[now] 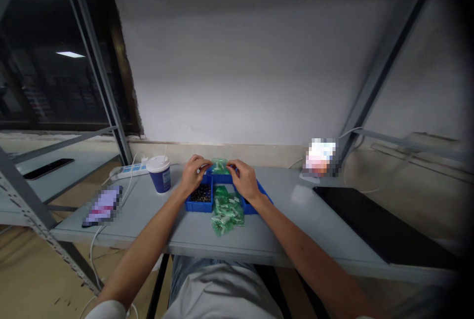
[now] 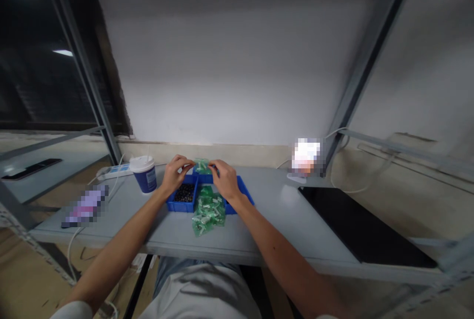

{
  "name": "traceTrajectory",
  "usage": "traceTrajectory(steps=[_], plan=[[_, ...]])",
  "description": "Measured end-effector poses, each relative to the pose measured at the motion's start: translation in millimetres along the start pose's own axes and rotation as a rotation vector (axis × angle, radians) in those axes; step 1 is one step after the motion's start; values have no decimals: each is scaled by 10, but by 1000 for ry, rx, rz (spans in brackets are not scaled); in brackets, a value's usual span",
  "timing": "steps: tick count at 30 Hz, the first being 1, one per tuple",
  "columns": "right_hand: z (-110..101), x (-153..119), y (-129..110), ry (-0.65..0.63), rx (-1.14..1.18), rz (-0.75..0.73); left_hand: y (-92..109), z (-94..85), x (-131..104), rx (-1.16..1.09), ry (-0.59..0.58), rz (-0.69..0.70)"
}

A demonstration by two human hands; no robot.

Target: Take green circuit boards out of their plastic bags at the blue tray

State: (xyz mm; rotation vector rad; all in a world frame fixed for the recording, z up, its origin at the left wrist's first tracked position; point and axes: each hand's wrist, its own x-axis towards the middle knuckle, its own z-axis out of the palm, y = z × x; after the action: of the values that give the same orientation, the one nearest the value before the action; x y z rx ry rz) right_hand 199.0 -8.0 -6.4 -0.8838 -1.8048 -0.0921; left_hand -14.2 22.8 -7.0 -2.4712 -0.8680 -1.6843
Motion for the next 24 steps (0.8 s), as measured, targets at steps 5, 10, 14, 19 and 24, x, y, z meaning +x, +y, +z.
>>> traceTrajectory(steps=[5,10,14,19,24], plan=[[-2,7,-15,-2,18,-16,-8,2,1,15,5,10],[-10,11,-13,-16,20,-22,27,-23,9,22,-1,23],[-32,19,-40,-13,26,-43,35,-32,16,22,-5,71],[-22,14,-39,0,31,-42,37,-20,3,9,5,17],[17,-4,19,14,1,20,42,-19,-3,-2,-12,-31]])
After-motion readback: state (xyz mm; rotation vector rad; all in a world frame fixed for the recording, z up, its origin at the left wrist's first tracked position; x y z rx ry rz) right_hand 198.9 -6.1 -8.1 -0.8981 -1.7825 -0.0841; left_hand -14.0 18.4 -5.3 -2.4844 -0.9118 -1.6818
